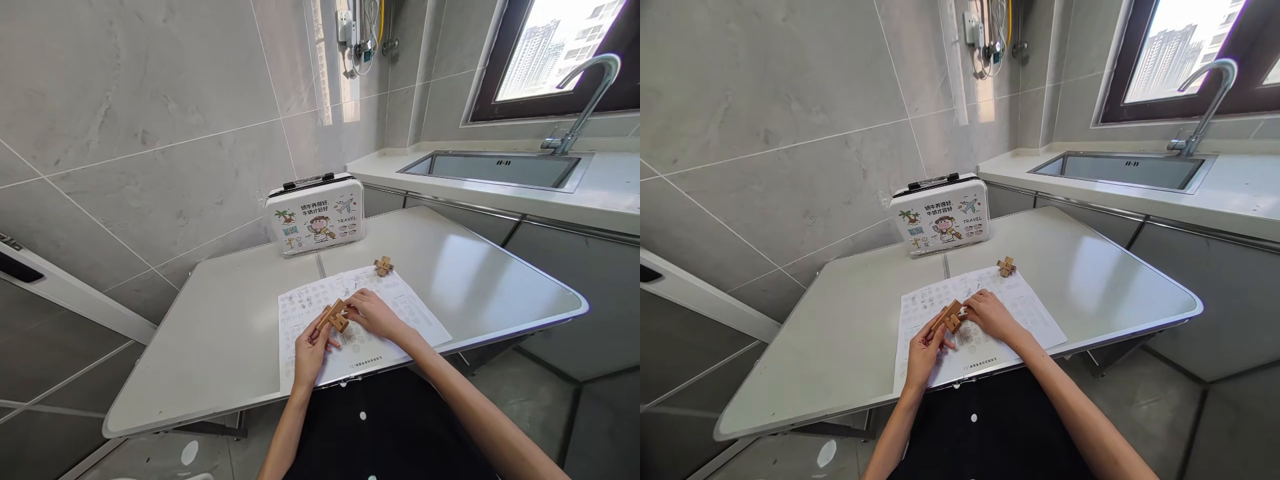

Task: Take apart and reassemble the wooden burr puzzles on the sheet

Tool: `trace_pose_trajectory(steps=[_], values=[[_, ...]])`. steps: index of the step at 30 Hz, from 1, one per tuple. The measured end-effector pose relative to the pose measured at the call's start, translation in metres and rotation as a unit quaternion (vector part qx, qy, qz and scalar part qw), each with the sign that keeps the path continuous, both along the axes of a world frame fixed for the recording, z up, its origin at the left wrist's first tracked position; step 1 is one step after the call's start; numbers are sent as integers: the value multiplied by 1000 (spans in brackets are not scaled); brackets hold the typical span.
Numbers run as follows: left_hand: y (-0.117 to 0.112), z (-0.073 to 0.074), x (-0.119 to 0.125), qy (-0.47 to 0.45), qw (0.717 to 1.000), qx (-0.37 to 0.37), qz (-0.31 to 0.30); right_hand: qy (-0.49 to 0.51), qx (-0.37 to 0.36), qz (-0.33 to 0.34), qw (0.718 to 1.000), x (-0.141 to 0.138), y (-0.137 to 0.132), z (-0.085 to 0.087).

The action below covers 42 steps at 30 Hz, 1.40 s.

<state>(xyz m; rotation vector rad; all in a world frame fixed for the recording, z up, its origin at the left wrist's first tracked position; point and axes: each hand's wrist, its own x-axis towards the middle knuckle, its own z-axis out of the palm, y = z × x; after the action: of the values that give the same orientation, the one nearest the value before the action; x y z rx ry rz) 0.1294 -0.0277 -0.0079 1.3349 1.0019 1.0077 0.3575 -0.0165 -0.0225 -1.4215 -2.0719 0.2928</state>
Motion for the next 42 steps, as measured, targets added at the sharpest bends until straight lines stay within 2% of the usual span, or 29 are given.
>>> trace_pose_trajectory(steps=[5,11,13,16,19,22,29,37,42], values=[[0,1,0,-2,1000,2,10,27,33,-19,999,0,-4,-3],[0,2,-1,-14,1000,-2,18,143,38,-99,984,5,-15,-9],[0,3,-1,-17,1000,-3,17,220,15,-123,968,4,-19,-9],[0,3,-2,-13,1000,-4,11,348,-45,-138,926,-2,-24,-5],[0,3,-2,-13,1000,-5,12,427,-86,-109,894,-12,-28,2],[1,2,-2,-14,1000,-7,15,470,-94,-83,874,-23,-32,11],[1,1,-2,-12,1000,-8,9,467,-84,-48,879,-26,-35,19],[0,1,-1,-7,999,-16,-28,409,-45,-15,911,-19,-40,22],[-1,3,-2,-6,1000,-14,-25,374,-40,-11,927,-19,-42,23]])
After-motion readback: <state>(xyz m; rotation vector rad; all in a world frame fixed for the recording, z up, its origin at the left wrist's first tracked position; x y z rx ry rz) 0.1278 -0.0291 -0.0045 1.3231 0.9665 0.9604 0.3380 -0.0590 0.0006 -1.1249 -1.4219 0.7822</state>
